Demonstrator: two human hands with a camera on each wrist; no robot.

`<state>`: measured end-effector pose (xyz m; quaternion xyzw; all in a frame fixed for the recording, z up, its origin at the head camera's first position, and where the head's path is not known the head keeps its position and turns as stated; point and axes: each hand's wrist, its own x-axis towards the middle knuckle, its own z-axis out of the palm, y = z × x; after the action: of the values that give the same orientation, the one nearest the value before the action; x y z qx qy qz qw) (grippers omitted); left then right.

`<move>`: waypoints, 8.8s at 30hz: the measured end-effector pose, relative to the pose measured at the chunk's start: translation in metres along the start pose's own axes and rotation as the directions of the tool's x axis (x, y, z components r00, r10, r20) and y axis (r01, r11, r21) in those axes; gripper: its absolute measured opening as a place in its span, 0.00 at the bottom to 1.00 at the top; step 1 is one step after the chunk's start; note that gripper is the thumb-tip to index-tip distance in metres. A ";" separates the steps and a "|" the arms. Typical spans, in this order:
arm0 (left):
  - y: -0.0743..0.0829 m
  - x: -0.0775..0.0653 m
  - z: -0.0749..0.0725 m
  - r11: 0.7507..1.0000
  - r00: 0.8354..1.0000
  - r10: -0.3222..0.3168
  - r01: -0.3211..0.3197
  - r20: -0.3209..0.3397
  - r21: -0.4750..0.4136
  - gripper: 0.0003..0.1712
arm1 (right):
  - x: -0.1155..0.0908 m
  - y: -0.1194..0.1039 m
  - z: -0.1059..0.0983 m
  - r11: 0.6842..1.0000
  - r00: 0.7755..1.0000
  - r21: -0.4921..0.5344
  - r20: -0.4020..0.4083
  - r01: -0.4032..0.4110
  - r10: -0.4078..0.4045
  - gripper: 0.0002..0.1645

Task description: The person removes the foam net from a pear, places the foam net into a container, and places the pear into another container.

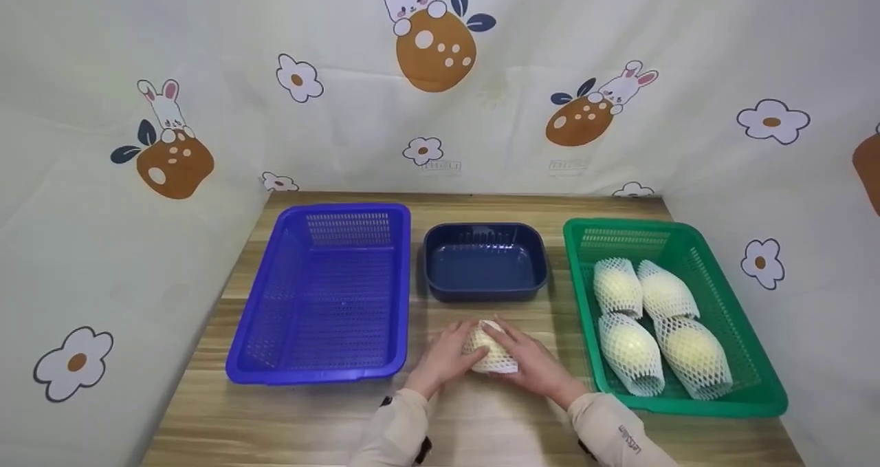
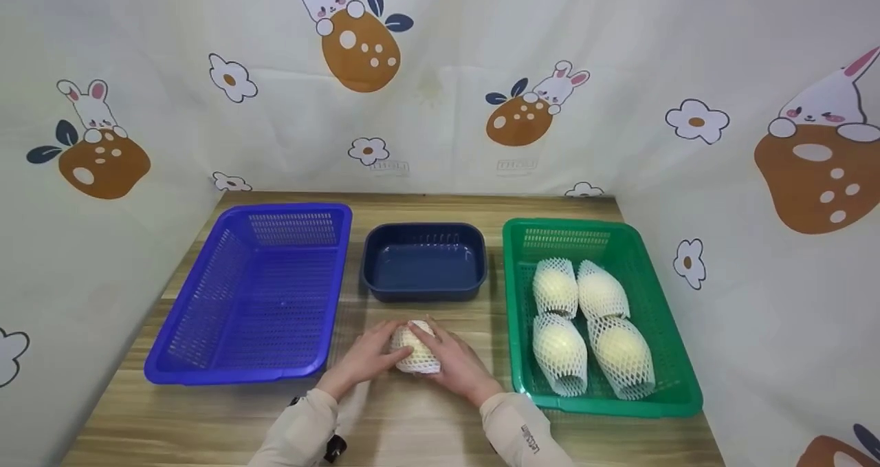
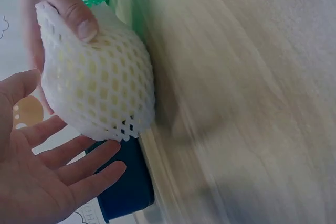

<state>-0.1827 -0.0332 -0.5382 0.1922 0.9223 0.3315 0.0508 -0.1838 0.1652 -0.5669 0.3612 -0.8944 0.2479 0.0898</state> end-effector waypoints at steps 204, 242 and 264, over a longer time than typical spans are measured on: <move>-0.078 -0.021 -0.114 0.834 0.908 -0.414 0.404 -0.058 0.375 0.44 | 0.097 0.046 -0.055 0.914 0.957 -0.361 -0.277 -0.186 0.085 0.25; -0.088 -0.023 -0.103 0.828 0.906 -0.422 0.405 -0.044 0.388 0.44 | 0.081 0.050 -0.020 0.864 0.871 -0.361 0.215 -0.349 0.442 0.37; -0.087 -0.029 -0.106 0.836 0.908 -0.410 0.410 -0.080 0.365 0.43 | 0.081 0.019 -0.129 0.924 0.975 -0.313 -0.076 -0.221 0.208 0.28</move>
<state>-0.2076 -0.1688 -0.5121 -0.0033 0.9878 0.1310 0.0837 -0.2579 0.1935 -0.4352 0.2366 -0.9548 0.1156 0.1379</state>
